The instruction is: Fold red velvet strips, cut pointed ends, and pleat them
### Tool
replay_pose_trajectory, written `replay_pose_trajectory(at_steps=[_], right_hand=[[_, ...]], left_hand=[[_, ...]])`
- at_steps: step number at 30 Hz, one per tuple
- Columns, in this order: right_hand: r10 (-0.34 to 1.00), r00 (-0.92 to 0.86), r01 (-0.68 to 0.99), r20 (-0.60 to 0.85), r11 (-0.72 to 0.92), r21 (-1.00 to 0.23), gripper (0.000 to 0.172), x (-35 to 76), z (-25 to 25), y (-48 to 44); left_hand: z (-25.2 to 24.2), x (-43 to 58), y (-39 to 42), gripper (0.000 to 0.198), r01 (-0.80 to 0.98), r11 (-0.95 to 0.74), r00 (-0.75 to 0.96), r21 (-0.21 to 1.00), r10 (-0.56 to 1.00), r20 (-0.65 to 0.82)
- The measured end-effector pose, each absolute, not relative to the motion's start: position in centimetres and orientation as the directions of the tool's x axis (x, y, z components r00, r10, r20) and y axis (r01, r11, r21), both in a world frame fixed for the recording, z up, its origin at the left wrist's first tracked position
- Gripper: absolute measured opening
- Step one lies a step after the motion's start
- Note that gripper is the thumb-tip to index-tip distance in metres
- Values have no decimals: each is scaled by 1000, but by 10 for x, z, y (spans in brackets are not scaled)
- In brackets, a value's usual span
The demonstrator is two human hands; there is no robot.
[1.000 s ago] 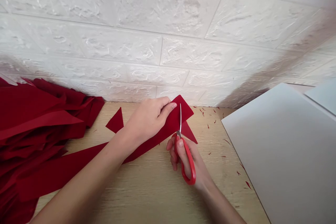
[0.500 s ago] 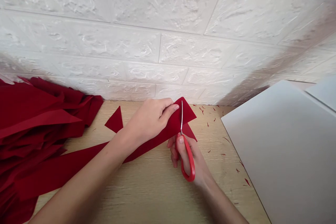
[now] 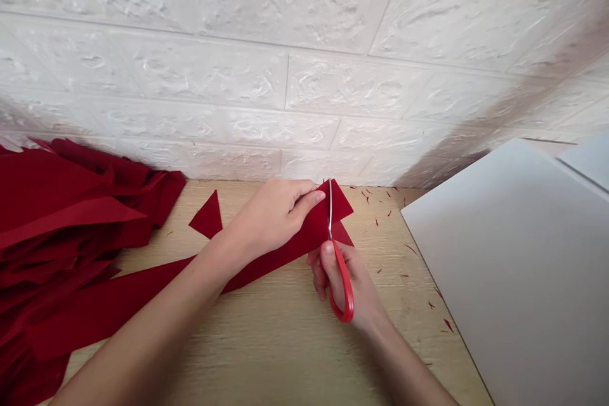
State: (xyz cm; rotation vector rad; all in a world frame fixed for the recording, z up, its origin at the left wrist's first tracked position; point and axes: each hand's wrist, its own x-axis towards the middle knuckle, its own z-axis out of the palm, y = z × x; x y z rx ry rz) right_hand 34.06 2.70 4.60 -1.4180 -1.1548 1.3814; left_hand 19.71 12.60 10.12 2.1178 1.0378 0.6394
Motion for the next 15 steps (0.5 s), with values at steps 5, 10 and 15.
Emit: replay_pose_trajectory(at_steps=[5, 10, 15], right_hand=[[964, -31, 58, -266, -263, -963, 61, 340, 47, 26], [975, -15, 84, -222, -220, -972, 63, 341, 48, 26], [965, -8, 69, -261, -260, -963, 61, 346, 45, 28]], left_hand=[[102, 196, 126, 42, 489, -429, 555, 760, 825, 109], [101, 200, 125, 42, 490, -463, 593, 738, 798, 107], [99, 201, 125, 42, 510, -465, 603, 724, 793, 85]])
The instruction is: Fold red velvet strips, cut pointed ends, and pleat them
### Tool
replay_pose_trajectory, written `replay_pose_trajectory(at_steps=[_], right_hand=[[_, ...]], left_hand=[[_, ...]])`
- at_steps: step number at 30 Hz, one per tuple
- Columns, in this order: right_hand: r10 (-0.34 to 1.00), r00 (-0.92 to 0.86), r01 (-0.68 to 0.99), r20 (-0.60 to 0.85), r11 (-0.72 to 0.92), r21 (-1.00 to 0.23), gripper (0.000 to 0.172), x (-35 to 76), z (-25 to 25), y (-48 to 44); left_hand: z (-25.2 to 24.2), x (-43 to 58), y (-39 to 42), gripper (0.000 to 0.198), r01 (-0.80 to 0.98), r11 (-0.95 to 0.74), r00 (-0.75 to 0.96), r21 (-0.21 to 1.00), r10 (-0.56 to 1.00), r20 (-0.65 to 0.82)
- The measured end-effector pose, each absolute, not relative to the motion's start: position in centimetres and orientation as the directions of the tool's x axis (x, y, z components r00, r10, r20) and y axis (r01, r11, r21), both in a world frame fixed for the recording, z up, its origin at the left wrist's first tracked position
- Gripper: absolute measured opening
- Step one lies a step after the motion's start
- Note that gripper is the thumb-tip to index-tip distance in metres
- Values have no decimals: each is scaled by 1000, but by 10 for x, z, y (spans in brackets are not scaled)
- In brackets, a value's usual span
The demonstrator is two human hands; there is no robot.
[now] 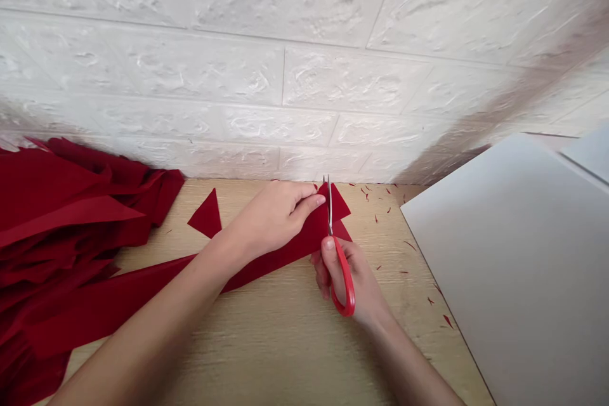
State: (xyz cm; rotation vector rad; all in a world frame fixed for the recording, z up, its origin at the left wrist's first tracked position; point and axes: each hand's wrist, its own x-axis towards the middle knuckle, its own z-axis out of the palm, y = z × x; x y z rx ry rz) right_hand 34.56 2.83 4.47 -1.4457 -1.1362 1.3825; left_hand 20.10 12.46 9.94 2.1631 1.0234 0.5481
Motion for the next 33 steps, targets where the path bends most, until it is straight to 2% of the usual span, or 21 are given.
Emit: replay_pose_trajectory(at_steps=[4, 12, 21, 28, 33], right_hand=[[962, -36, 45, -272, -271, -962, 58, 349, 42, 28], [966, -19, 128, -256, -252, -959, 62, 348, 46, 27], [948, -49, 59, -314, -311, -949, 63, 350, 38, 31], [954, -77, 52, -289, -285, -957, 67, 353, 36, 27], [980, -52, 108, -191, -185, -977, 65, 351, 41, 27]], left_hand=[[99, 199, 125, 42, 517, -471, 606, 715, 791, 83], [97, 202, 125, 42, 488, -497, 644, 718, 760, 89], [96, 200, 127, 42, 508, -514, 655, 692, 752, 78], [100, 201, 125, 42, 503, -495, 637, 708, 766, 82], [99, 200, 124, 41, 508, -482, 624, 714, 777, 81]])
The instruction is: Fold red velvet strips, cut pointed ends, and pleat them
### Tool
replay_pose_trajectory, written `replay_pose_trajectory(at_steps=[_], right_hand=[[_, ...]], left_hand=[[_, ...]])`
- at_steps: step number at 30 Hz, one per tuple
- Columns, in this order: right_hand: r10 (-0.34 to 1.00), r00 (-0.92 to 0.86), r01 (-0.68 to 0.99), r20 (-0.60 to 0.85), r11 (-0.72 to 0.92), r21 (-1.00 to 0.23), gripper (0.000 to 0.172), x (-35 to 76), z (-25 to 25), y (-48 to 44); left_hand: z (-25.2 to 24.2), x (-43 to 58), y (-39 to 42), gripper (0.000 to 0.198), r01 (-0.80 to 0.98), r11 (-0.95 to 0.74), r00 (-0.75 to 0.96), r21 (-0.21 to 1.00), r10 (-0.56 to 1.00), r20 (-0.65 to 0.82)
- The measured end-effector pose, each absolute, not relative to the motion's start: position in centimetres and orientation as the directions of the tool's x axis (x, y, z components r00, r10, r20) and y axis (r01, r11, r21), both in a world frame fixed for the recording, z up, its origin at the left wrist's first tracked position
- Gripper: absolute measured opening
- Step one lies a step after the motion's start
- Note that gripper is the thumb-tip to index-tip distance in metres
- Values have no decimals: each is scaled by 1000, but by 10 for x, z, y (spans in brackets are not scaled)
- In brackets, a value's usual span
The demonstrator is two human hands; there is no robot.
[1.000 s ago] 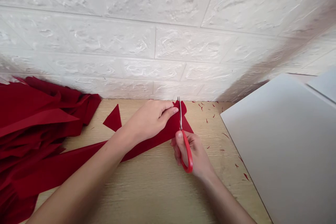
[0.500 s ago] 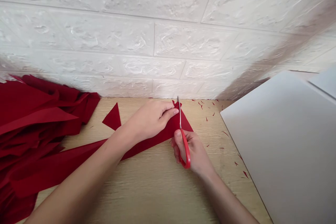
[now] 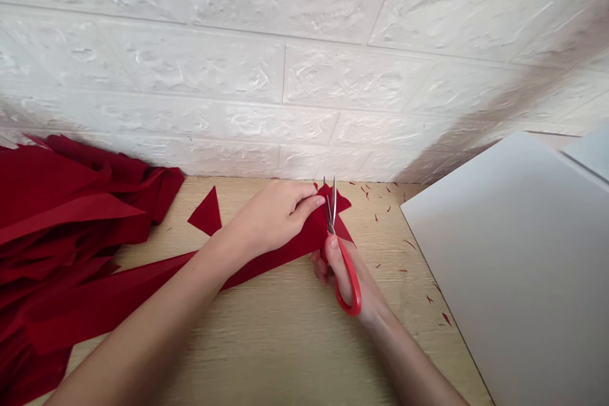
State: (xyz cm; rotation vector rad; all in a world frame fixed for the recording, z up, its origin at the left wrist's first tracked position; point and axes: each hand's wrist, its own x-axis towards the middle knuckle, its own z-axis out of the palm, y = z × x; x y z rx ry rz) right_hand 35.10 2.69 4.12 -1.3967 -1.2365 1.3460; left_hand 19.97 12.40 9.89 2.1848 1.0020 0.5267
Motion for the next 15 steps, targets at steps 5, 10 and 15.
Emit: replay_pose_trajectory(at_steps=[5, 10, 15], right_hand=[[976, -53, 101, -210, -204, -974, 64, 350, 39, 29], [975, -47, 105, -219, -213, -971, 66, 351, 34, 31], [968, -35, 114, -250, -245, -963, 68, 350, 34, 30]], left_hand=[[97, 200, 125, 41, 501, -490, 631, 713, 771, 86], [95, 201, 126, 42, 504, -503, 641, 702, 763, 86], [95, 201, 125, 42, 496, -529, 661, 688, 744, 96]])
